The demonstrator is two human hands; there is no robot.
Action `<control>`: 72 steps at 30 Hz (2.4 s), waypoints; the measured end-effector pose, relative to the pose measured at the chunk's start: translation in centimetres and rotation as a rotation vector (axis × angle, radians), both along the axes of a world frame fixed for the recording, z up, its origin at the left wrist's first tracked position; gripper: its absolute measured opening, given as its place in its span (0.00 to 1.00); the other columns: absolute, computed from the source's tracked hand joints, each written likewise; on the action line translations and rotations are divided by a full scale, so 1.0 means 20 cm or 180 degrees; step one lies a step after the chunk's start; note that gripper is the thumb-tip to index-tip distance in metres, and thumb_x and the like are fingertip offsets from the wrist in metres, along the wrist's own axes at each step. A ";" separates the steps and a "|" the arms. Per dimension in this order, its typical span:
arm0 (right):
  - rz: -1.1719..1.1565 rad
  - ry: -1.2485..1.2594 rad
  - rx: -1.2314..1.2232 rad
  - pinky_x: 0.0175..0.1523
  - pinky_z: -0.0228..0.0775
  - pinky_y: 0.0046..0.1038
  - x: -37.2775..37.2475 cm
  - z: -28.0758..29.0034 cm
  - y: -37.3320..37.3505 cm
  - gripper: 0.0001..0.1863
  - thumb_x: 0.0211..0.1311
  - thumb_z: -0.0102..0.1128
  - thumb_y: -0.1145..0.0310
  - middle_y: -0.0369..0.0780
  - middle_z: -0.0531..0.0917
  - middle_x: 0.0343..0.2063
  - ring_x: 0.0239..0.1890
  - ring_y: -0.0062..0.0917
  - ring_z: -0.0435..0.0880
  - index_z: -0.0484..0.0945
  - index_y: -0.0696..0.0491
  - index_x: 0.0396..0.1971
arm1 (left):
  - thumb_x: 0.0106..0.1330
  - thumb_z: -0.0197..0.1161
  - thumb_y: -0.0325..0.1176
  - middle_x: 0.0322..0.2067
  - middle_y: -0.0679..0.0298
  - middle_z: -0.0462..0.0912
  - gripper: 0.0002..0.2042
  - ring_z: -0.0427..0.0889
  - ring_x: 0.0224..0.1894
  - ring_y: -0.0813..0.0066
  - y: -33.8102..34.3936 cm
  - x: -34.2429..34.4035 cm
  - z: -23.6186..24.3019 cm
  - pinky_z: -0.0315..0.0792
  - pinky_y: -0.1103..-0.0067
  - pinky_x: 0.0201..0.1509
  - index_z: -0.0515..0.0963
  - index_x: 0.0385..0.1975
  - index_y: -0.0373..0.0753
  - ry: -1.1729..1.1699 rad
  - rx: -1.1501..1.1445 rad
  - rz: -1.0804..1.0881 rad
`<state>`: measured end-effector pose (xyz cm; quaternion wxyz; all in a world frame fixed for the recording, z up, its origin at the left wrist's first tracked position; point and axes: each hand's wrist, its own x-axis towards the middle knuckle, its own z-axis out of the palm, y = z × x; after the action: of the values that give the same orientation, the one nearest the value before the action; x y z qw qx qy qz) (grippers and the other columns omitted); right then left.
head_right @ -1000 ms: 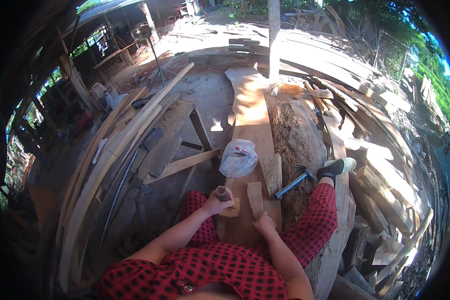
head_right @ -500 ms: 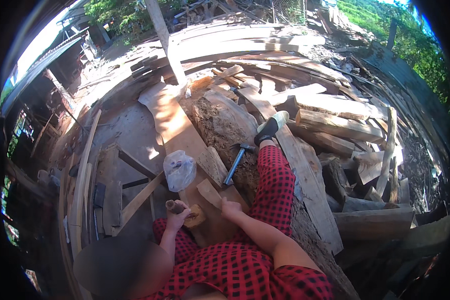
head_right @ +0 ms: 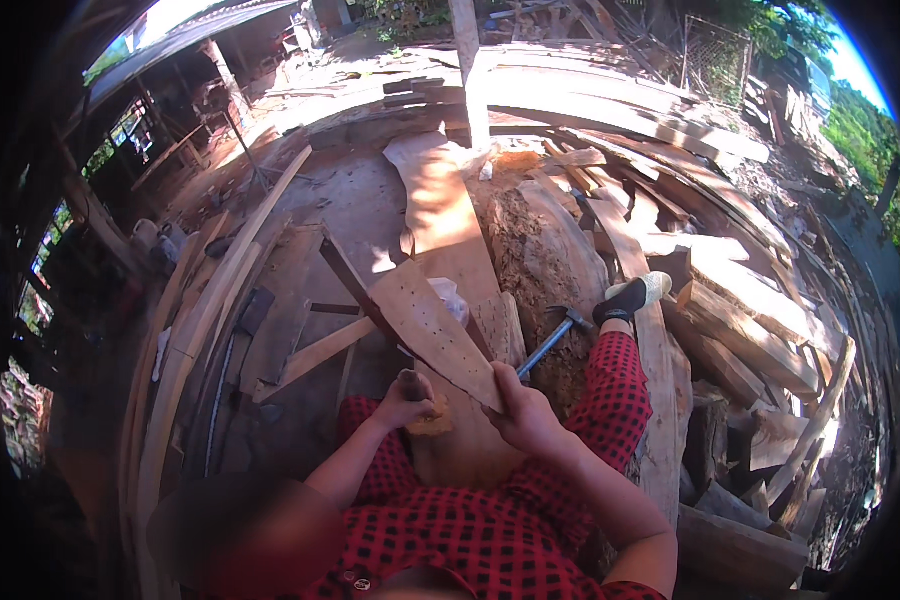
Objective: Using a manual chisel and a wooden mallet to carve out or shape sections of a wood plank.
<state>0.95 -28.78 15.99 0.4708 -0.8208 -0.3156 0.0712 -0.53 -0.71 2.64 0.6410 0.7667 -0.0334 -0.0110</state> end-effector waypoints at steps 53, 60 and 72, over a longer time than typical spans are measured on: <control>-0.0593 0.1759 -0.0308 0.22 0.69 0.26 -0.11 -0.88 0.21 0.16 0.47 0.66 0.72 0.37 0.76 0.18 0.18 0.20 0.77 0.69 0.57 0.34 | 0.50 0.63 0.22 0.24 0.67 0.78 0.06 0.77 0.24 0.81 0.10 -0.13 -0.10 0.72 0.82 0.28 0.73 0.24 0.38 -0.0449 -0.0197 0.0724; -0.0352 0.1431 -0.1748 0.52 0.67 0.41 -0.10 -0.87 0.20 0.29 0.46 0.66 0.53 0.53 0.80 0.41 0.49 0.47 0.77 0.70 0.56 0.44 | 0.57 0.66 0.30 0.26 0.65 0.78 0.10 0.81 0.27 0.78 0.02 -0.23 -0.06 0.75 0.81 0.28 0.70 0.31 0.40 0.0193 -0.1412 0.2662; -0.0181 0.1478 -0.1943 0.55 0.67 0.39 -0.07 -0.84 0.20 0.32 0.50 0.63 0.48 0.52 0.79 0.44 0.51 0.45 0.77 0.67 0.56 0.48 | 0.55 0.69 0.33 0.24 0.66 0.77 0.11 0.81 0.26 0.77 0.05 -0.22 0.14 0.74 0.82 0.23 0.71 0.28 0.41 0.0318 -0.1293 0.2715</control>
<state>-0.52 -24.73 -0.73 0.2655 -0.8937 -0.1420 0.3327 -4.89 0.25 5.35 0.7261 0.5697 0.3138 0.2231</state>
